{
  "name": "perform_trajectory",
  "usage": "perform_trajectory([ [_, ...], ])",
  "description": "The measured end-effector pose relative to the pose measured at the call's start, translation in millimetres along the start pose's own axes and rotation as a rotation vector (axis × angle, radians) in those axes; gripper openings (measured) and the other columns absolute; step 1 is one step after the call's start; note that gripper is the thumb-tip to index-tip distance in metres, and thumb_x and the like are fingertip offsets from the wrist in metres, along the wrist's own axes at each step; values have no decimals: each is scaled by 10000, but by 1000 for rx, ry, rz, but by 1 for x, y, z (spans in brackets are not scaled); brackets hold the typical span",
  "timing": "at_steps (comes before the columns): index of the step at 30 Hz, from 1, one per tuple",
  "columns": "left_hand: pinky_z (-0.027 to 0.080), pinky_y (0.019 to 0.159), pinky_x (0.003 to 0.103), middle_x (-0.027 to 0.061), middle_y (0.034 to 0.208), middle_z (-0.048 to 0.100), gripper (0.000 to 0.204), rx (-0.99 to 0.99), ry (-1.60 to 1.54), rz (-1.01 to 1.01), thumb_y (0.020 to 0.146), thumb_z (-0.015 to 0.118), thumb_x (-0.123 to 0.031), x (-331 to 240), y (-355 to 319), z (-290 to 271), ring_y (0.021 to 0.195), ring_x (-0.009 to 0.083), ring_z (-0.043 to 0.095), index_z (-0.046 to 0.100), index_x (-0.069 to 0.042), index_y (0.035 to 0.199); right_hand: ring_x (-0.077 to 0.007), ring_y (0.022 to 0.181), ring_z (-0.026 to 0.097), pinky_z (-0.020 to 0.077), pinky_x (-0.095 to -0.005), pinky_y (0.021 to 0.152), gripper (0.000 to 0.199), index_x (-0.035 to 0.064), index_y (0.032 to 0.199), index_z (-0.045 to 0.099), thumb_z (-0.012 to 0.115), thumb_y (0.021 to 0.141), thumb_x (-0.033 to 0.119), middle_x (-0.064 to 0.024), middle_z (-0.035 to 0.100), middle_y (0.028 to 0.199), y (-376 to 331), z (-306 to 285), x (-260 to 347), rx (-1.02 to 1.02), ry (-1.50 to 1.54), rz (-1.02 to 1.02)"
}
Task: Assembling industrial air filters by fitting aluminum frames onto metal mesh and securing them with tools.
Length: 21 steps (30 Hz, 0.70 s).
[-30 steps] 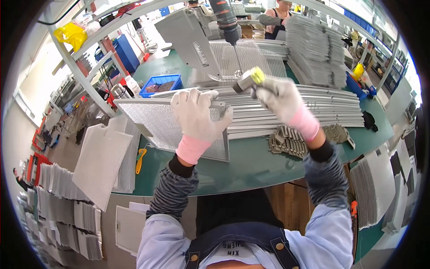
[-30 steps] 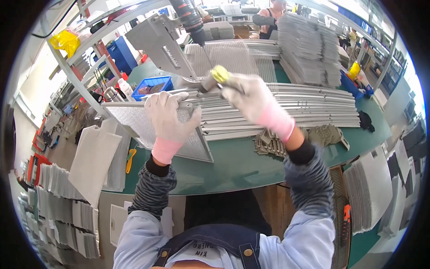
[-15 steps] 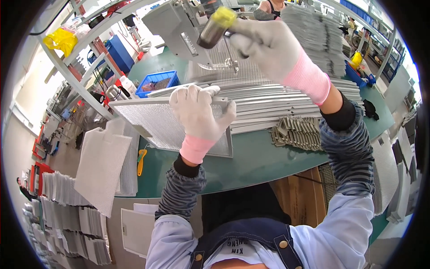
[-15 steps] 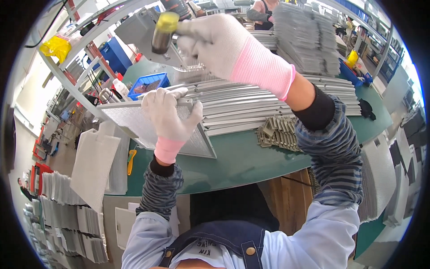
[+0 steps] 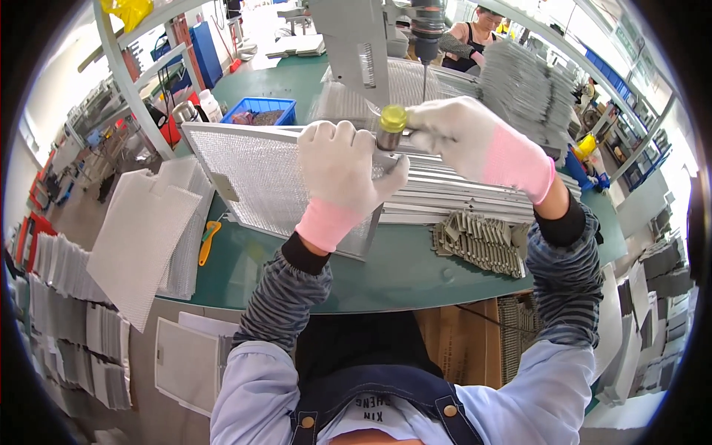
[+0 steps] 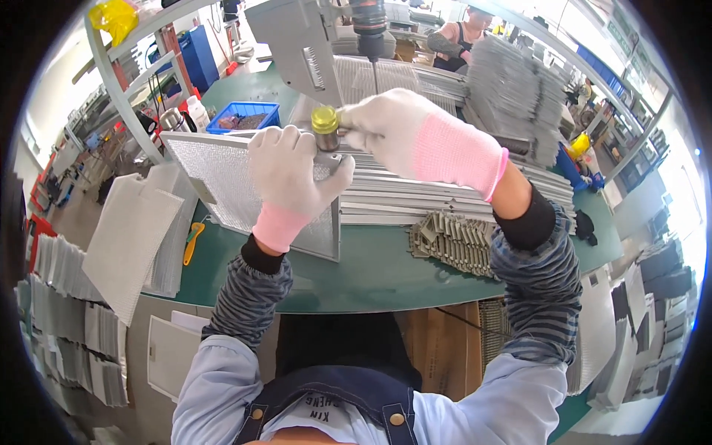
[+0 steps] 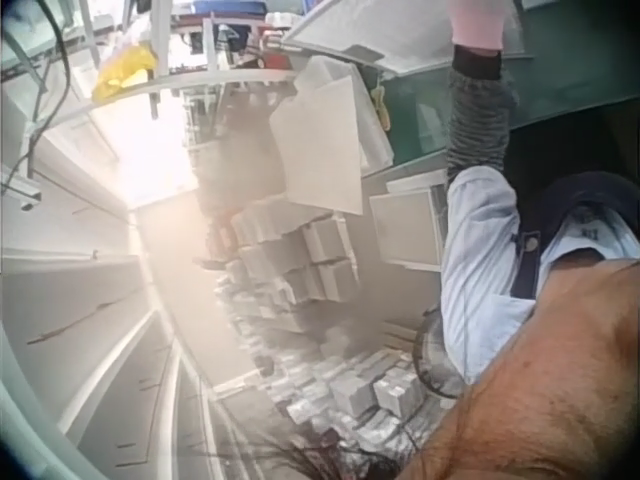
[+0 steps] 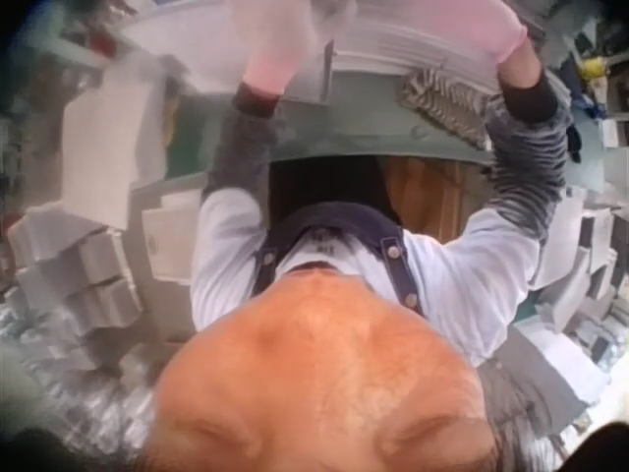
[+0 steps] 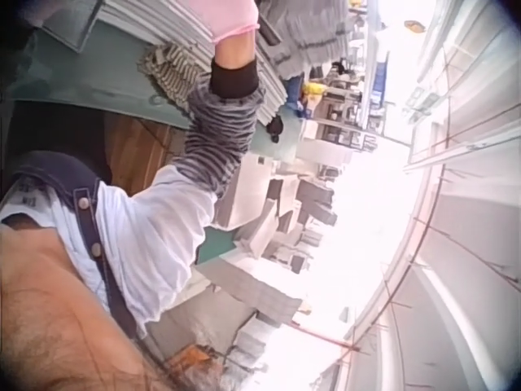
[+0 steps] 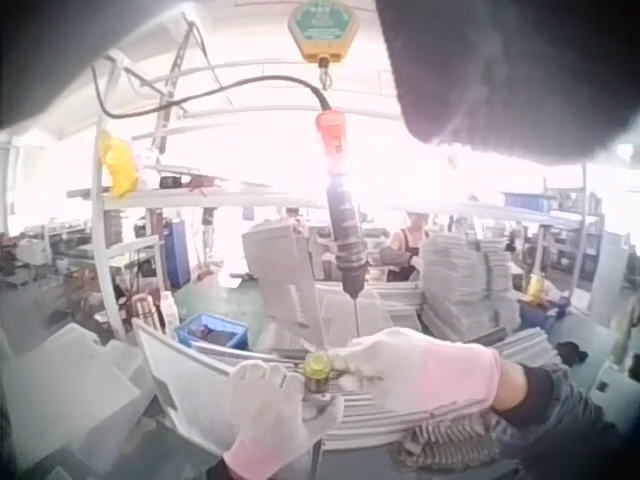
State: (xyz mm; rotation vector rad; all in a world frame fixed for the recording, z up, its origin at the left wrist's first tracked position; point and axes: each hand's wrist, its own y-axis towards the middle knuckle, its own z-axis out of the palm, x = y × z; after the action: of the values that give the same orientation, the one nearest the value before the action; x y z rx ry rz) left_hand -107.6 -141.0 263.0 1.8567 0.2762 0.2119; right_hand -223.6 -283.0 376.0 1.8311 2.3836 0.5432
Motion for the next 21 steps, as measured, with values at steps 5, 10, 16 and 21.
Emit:
perform_trajectory([
  [5, 341, 703, 398, 47, 696, 399, 348, -111, -37, 9, 643, 738, -355, 0, -3, 14, 680, 248, 432, 480, -130, 699, -146, 559, 471, 411, -298, 529, 239, 14, 1146, 625, 572, 941, 125, -109, 559, 687, -7, -34, 6, -548, 348, 76],
  [10, 335, 704, 393, 45, 701, 399, 342, -108, -34, 12, 642, 733, -350, 4, -4, 13, 685, 246, 425, 480, -130, 704, -177, 562, 552, 453, -309, 547, 223, 45, 1117, 647, 566, 937, 148, -178, 575, 675, -12, -12, -1, 149, 10, 140],
  [16, 338, 725, 404, 56, 721, 416, 350, -150, -51, 22, 633, 729, -355, -1, -2, 24, 716, 257, 438, 485, -120, 722, -189, 516, 503, 439, -284, 534, 182, -4, 1048, 644, 568, 912, 88, -79, 607, 651, -25, 2, -19, -417, 189, -372],
  [21, 347, 731, 412, 63, 715, 420, 357, -87, -25, 13, 611, 744, -350, 7, -5, 13, 712, 267, 443, 498, -114, 717, -212, 534, 489, 440, -316, 550, 163, -26, 1028, 615, 546, 914, 68, -70, 604, 668, -48, 35, -4, -193, 268, 211],
])
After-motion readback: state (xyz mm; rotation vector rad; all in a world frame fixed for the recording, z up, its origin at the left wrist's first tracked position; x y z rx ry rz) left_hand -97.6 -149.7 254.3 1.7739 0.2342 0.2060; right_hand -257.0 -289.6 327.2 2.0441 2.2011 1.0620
